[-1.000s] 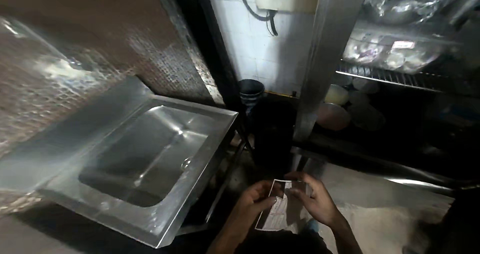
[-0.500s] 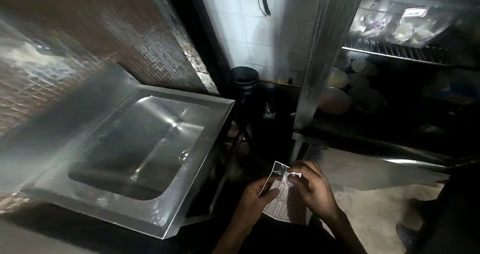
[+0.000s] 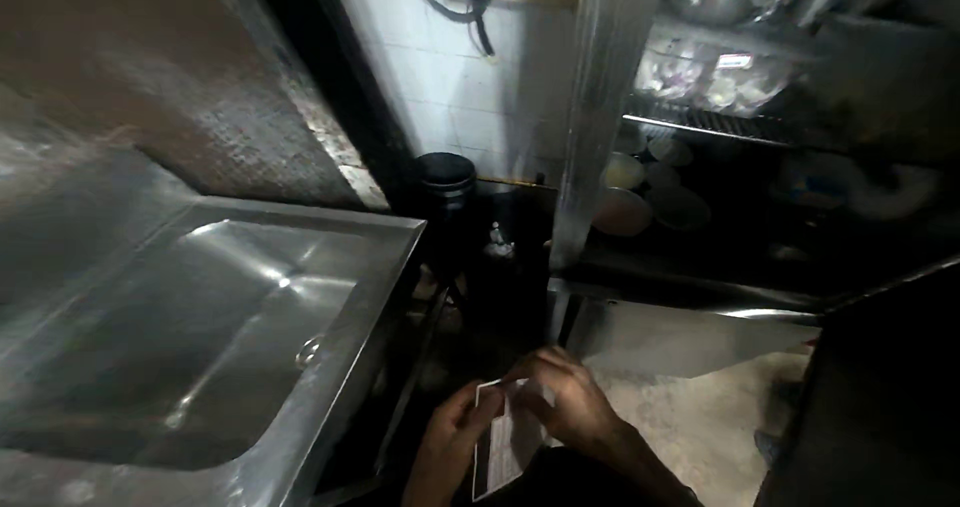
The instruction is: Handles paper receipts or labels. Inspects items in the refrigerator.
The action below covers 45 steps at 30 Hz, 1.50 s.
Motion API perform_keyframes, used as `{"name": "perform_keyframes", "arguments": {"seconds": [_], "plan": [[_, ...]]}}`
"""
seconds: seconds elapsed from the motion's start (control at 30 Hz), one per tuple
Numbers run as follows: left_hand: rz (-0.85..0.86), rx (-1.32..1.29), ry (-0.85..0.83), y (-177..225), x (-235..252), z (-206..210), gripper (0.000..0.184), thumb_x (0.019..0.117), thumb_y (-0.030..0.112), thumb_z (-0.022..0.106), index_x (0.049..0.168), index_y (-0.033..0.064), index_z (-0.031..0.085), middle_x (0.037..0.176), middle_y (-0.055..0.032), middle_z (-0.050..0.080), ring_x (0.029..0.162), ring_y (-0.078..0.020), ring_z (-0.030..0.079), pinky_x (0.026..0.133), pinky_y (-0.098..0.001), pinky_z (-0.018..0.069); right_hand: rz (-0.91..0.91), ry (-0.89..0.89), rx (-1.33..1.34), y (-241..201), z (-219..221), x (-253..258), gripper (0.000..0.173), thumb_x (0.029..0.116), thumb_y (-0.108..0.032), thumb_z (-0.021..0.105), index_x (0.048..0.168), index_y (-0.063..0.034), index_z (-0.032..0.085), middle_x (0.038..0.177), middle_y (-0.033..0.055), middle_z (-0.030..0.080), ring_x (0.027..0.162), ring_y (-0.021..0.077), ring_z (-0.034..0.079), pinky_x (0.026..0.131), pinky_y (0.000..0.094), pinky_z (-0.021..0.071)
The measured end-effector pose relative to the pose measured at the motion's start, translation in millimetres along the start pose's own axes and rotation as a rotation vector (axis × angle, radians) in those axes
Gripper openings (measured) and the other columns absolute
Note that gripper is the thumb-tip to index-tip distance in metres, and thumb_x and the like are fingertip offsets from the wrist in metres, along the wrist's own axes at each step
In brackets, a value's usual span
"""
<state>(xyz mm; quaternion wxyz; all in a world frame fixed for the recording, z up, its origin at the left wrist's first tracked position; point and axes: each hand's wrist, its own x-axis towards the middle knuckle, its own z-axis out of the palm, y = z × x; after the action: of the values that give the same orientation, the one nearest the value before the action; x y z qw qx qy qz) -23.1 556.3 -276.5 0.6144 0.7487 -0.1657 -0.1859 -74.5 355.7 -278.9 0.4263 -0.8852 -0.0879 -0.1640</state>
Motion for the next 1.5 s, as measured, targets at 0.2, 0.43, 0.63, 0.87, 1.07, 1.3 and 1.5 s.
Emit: {"name": "perform_keyframes", "arguments": {"seconds": [0.2, 0.43, 0.63, 0.87, 1.07, 1.3, 1.5], "plan": [[0.110, -0.006, 0.061, -8.9, -3.9, -0.1, 0.018, 0.1001, 0.015, 0.057, 0.101, 0.0058, 0.072, 0.088, 0.0008, 0.070, 0.080, -0.0071, 0.066, 0.074, -0.0229, 0.0557, -0.046, 0.037, -0.062, -8.7, 7.5, -5.2, 0.021, 0.0952, -0.020, 0.070, 0.116, -0.0204, 0.074, 0.123, -0.0007, 0.069, 0.121, 0.0185, 0.061, 0.102, 0.0421, 0.0527], [0.007, -0.020, 0.118, -4.9, -15.6, 11.3, 0.019, 0.1012, 0.019, 0.061, 0.106, 0.0093, 0.076, 0.096, -0.0023, 0.074, 0.087, -0.0132, 0.069, 0.080, -0.0307, 0.0590, -0.065, 0.090, -0.064, -3.3, 11.4, -20.7, 0.021, 0.0944, -0.021, 0.072, 0.115, -0.0228, 0.075, 0.122, -0.0036, 0.068, 0.118, 0.0143, 0.062, 0.098, 0.0372, 0.0558], [-0.049, -0.127, 0.106, -9.4, -22.0, 21.0, 0.020, 0.1007, 0.019, 0.061, 0.097, 0.0079, 0.077, 0.086, -0.0055, 0.072, 0.079, -0.0163, 0.068, 0.074, -0.0327, 0.0577, -0.032, 0.087, -0.042, 0.8, 13.1, -31.6, 0.020, 0.0916, -0.023, 0.075, 0.112, -0.0226, 0.075, 0.116, -0.0054, 0.068, 0.112, 0.0121, 0.063, 0.095, 0.0349, 0.0560], [-0.063, -0.055, 0.056, -15.0, -21.7, 25.6, 0.023, 0.1003, 0.022, 0.059, 0.092, 0.0098, 0.077, 0.084, -0.0021, 0.071, 0.078, -0.0138, 0.066, 0.073, -0.0312, 0.0559, -0.066, 0.069, -0.097, 6.1, 11.5, -38.0, 0.017, 0.0948, -0.023, 0.072, 0.111, -0.0197, 0.074, 0.116, -0.0006, 0.068, 0.112, 0.0161, 0.064, 0.094, 0.0379, 0.0577], [-0.092, -0.057, 0.079, -11.4, -19.5, 26.1, 0.024, 0.0983, 0.016, 0.054, 0.090, 0.0075, 0.075, 0.082, -0.0014, 0.070, 0.076, -0.0115, 0.065, 0.072, -0.0285, 0.0556, -0.118, 0.100, -0.183, 4.8, 11.6, -39.0, 0.020, 0.0981, -0.022, 0.067, 0.117, -0.0276, 0.074, 0.116, 0.0032, 0.069, 0.108, 0.0197, 0.067, 0.091, 0.0413, 0.0581], [-0.142, -0.042, 0.074, -3.7, -14.3, 28.6, 0.030, 0.1041, 0.019, 0.049, 0.097, 0.0073, 0.076, 0.088, -0.0042, 0.073, 0.083, -0.0151, 0.069, 0.078, -0.0339, 0.0585, -0.102, 0.074, -0.170, 8.2, 3.4, -38.3, 0.014, 0.0964, -0.025, 0.070, 0.109, -0.0228, 0.075, 0.118, -0.0001, 0.068, 0.109, 0.0154, 0.065, 0.092, 0.0373, 0.0577], [-0.171, -0.023, 0.057, -3.8, -9.6, 30.4, 0.029, 0.1052, 0.020, 0.051, 0.096, 0.0093, 0.077, 0.085, -0.0026, 0.072, 0.078, -0.0140, 0.068, 0.073, -0.0328, 0.0576, -0.026, 0.022, -0.062, 15.1, -7.1, -36.3, 0.012, 0.0980, -0.021, 0.066, 0.103, -0.0197, 0.077, 0.110, -0.0060, 0.072, 0.105, 0.0087, 0.068, 0.092, 0.0342, 0.0585]]}}
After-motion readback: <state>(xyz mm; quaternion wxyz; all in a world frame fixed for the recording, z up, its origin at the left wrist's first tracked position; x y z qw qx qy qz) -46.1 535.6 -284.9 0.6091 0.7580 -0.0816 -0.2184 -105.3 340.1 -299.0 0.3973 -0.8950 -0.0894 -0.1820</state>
